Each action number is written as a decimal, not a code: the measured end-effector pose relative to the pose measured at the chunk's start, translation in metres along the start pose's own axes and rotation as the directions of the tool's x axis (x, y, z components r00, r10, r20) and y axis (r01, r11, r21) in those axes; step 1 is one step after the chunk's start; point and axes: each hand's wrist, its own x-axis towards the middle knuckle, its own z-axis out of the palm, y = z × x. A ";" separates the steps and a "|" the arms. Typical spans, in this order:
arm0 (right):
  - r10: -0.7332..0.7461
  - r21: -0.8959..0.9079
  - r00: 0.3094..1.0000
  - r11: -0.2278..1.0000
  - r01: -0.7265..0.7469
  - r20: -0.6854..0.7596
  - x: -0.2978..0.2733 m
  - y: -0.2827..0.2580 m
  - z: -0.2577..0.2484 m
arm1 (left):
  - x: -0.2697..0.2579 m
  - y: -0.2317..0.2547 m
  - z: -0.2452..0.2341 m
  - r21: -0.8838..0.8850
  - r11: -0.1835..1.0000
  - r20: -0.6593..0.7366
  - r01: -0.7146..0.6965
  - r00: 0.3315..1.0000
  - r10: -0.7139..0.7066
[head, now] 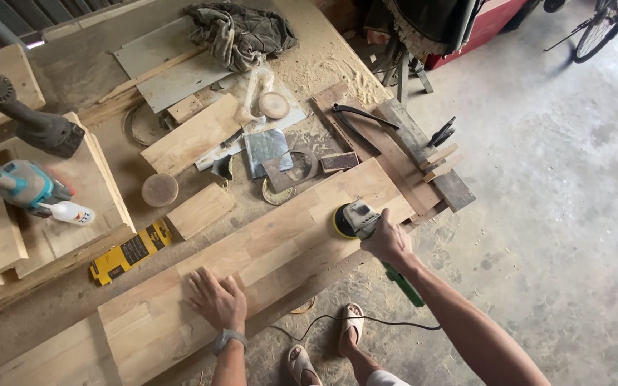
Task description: The person sands a wooden plank on a workbench using a handheld power sander. They pause to apply glue from a bottle to a specific spot on the wood, rub it in, and then resume sanding the surface.
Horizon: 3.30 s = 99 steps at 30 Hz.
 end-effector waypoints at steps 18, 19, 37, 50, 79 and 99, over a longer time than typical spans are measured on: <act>0.277 0.162 0.961 0.948 -0.272 -0.010 -0.011 -0.014 -0.089 | 0.004 0.008 0.002 0.140 0.990 0.017 -0.033 0.999 0.031; 0.281 0.168 0.960 0.946 -0.276 -0.011 -0.017 -0.023 -0.085 | 0.004 0.008 0.001 0.141 0.989 0.018 -0.040 0.999 0.038; 0.158 0.121 0.985 0.979 -0.166 0.068 -0.016 -0.023 -0.090 | 0.001 -0.044 -0.013 0.106 0.974 0.096 -0.199 0.977 0.189; 0.248 0.937 0.962 0.295 -0.187 0.114 -0.056 -0.055 -0.012 | -0.058 0.089 -0.132 -0.755 0.639 0.508 0.148 0.748 0.427; -0.526 0.783 0.612 0.188 -0.593 0.590 -0.217 -0.164 0.184 | -0.035 -0.044 -0.215 -0.365 0.651 0.794 0.666 0.587 -0.156; 0.037 0.639 0.701 -0.448 -0.625 0.712 -0.232 0.292 0.169 | 0.055 -0.173 -0.141 -0.165 0.983 0.513 0.086 0.858 0.010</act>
